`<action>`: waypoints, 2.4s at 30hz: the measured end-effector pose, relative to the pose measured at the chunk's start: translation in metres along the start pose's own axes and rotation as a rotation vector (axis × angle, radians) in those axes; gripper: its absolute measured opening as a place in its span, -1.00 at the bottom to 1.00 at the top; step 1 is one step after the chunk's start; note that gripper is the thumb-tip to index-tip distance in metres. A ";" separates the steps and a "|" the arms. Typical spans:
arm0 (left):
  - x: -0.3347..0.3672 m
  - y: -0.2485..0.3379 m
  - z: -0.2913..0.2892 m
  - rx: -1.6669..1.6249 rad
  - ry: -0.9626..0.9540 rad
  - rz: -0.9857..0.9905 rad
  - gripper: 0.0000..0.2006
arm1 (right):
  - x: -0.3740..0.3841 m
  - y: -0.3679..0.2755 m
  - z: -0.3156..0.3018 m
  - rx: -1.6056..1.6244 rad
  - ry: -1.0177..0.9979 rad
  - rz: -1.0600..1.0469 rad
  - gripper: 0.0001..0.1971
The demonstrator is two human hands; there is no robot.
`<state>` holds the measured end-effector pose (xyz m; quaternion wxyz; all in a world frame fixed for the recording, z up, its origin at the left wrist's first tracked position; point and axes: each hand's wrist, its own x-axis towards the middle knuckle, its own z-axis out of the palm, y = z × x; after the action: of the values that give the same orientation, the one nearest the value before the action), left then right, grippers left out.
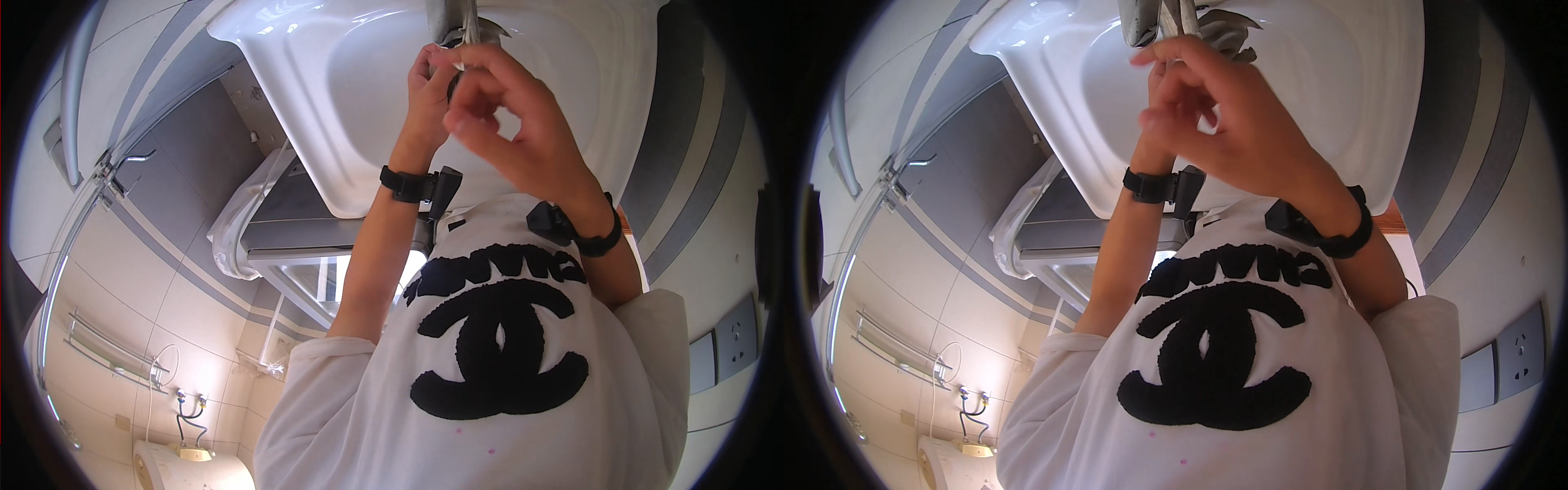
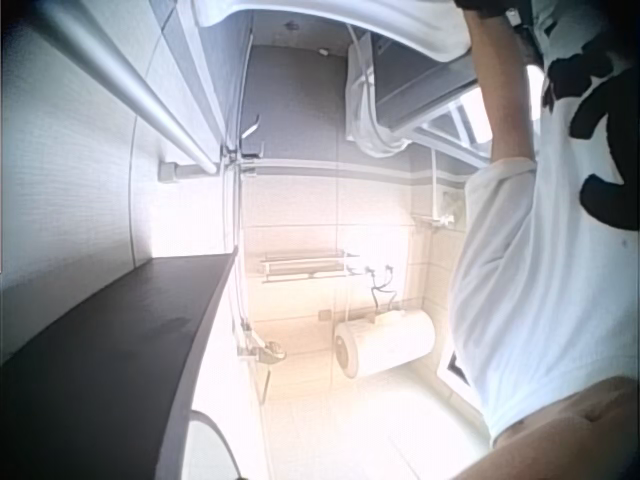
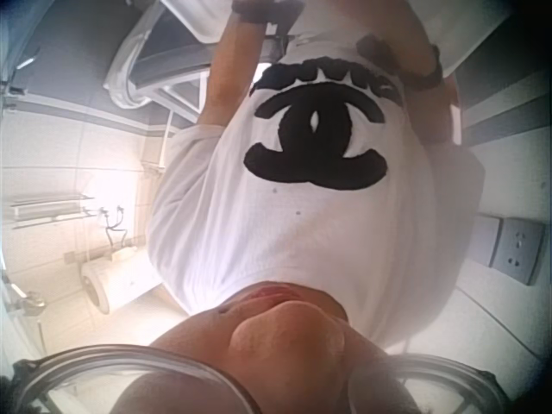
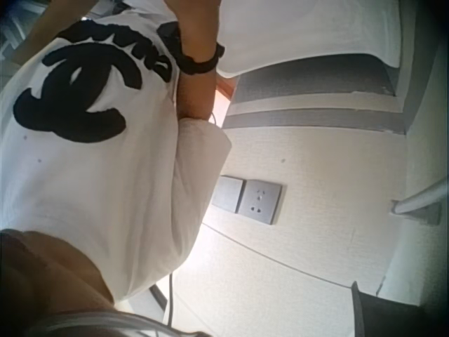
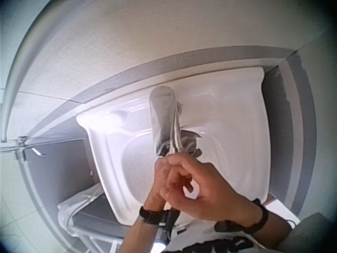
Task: Hand-washing a small grey garment in a bathroom sink.
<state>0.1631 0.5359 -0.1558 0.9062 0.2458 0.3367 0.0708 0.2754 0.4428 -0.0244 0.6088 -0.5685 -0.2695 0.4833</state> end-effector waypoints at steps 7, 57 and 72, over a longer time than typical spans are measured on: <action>0.007 0.002 0.010 -0.051 0.090 0.035 -0.80 | -0.011 0.092 -0.033 -0.230 0.478 0.154 -0.62; 0.020 -0.009 -0.071 1.315 0.485 0.085 -0.71 | 0.010 0.217 -0.074 -0.777 0.368 0.194 -0.59; 0.037 -0.025 -0.081 0.651 0.316 -0.056 -0.54 | 0.019 0.205 -0.048 0.394 0.314 0.620 -0.73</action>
<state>0.1382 0.5575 -0.2424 0.7187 0.4983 0.4842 -0.0277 0.2670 0.4155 -0.2342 0.5651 -0.5623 0.1090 0.5938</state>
